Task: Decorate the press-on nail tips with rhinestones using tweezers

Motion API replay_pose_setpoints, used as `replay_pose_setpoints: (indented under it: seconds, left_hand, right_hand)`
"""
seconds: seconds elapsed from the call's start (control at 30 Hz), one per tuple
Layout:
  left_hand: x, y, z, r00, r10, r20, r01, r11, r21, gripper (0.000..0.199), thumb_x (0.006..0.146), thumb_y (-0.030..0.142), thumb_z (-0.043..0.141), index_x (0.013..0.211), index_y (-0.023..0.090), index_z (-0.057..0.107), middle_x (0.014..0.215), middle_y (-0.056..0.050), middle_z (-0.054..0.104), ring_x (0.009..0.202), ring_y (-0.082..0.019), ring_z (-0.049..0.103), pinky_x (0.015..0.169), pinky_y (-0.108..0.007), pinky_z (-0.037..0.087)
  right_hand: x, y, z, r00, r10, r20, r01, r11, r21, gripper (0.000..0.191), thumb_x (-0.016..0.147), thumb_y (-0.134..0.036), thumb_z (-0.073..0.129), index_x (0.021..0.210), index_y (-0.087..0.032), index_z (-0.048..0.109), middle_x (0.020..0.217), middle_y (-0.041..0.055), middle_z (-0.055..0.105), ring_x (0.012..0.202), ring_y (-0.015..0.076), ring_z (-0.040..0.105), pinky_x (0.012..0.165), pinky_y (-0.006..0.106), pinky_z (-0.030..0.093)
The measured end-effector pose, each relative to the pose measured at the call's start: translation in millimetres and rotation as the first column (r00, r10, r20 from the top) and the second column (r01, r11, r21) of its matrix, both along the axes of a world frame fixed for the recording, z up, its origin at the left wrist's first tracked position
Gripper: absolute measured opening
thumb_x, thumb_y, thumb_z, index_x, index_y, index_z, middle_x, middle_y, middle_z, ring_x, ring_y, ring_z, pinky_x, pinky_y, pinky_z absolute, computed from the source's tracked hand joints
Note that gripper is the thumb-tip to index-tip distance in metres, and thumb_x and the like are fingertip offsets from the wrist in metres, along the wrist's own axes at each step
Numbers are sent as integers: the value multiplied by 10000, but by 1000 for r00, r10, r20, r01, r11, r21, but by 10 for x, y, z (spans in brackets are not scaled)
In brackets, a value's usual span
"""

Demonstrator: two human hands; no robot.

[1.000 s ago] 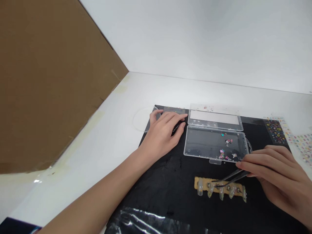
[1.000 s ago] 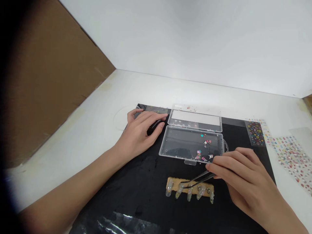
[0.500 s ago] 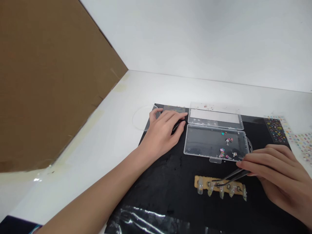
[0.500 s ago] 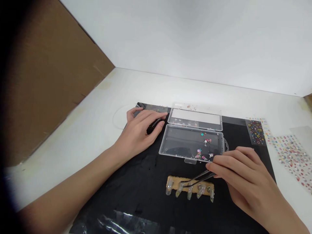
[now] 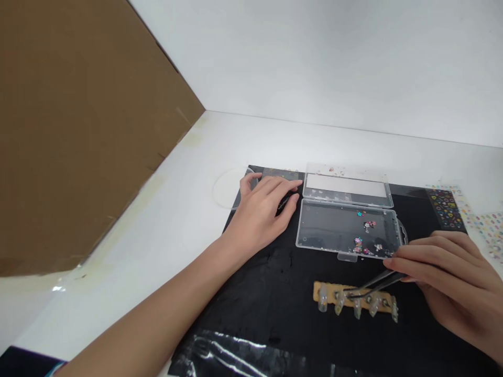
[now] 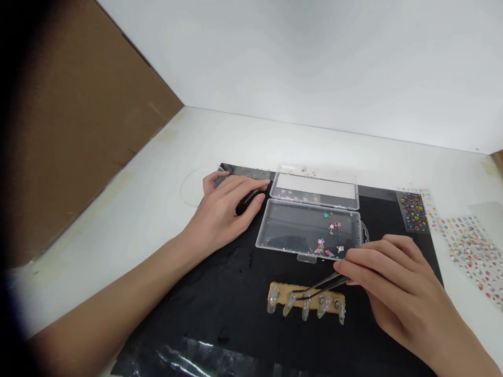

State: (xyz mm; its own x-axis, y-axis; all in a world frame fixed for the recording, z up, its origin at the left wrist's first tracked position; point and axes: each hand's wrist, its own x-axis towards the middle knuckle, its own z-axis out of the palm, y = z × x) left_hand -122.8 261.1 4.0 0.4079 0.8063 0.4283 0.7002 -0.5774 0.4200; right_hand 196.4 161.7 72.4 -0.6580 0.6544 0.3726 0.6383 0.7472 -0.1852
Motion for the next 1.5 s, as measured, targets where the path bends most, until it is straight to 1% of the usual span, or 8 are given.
replay_pose_setpoints:
  seconds: [0.13,0.4,0.6,0.87,1.17,1.3,1.43,1.5]
  left_hand:
    - [-1,4,0,1000,-3,0,3,1000,0,234,1112,206,524,1301,251,655,1169,-9,803,1126,-230,742,1171,-512,322]
    - [4,3,3,1000,3,1,-3,1000,-9,230,1116,220,517,1291,260,660,1178,-11,805,1134,-232,740,1184,-513,321]
    - [5,1,-4,1000,4,9,-4,1000,-16,229,1113,221,526,1295,256,661,1195,-13,803,1140,-231,739,1191,-520,314]
    - [6,2,3,1000,12,10,-12,999,-41,249,1108,240,517,1295,269,679,1197,-16,804,1152,-242,736,1213,-524,308]
    - [-1,7,7,1000,17,-4,-17,998,-53,258,1107,251,507,1299,272,678,1191,-15,804,1148,-244,733,1216,-525,308]
    - [0,1,13,1000,13,-1,-13,999,-45,254,1106,248,508,1292,265,681,1184,-20,805,1143,-245,734,1215,-523,312]
    - [7,-5,27,1000,19,-2,-19,998,-66,265,1105,249,502,1296,280,684,1189,-18,806,1151,-248,733,1220,-538,318]
    - [10,-6,31,1000,21,-5,-22,996,-81,277,1102,257,501,1301,296,688,1195,-18,806,1158,-254,729,1225,-551,318]
  right_hand:
    - [-2,-11,-5,1000,-13,-14,13,1000,-8,384,930,11,573,1189,-228,725,1055,20,805,902,171,729,874,366,491]
    - [-18,-33,-15,999,-30,-38,29,999,-30,392,929,24,572,1188,-221,733,1058,27,802,913,175,728,884,366,492]
    - [19,-14,22,1000,0,-9,0,1000,-16,396,926,13,583,1198,-231,734,1059,21,805,906,182,721,870,373,492]
    - [-44,-31,7,1000,-8,-18,7,1000,-19,388,926,38,566,1173,-212,731,1039,25,797,895,172,708,864,368,485]
    - [-42,-27,32,998,-34,-47,33,999,-31,409,926,20,577,1183,-253,738,1038,5,790,875,176,705,853,374,474]
    - [-26,-62,21,993,-102,-58,101,994,-31,440,935,20,575,1221,-280,721,1020,4,783,861,194,708,830,399,464]
    - [56,-129,28,977,-214,-14,214,976,-39,446,940,-13,596,1239,-326,705,1046,22,784,882,255,725,857,460,456]
    - [79,-144,34,970,-241,-20,240,970,-49,415,955,-34,580,1216,-330,708,1043,30,781,881,273,732,866,477,454]
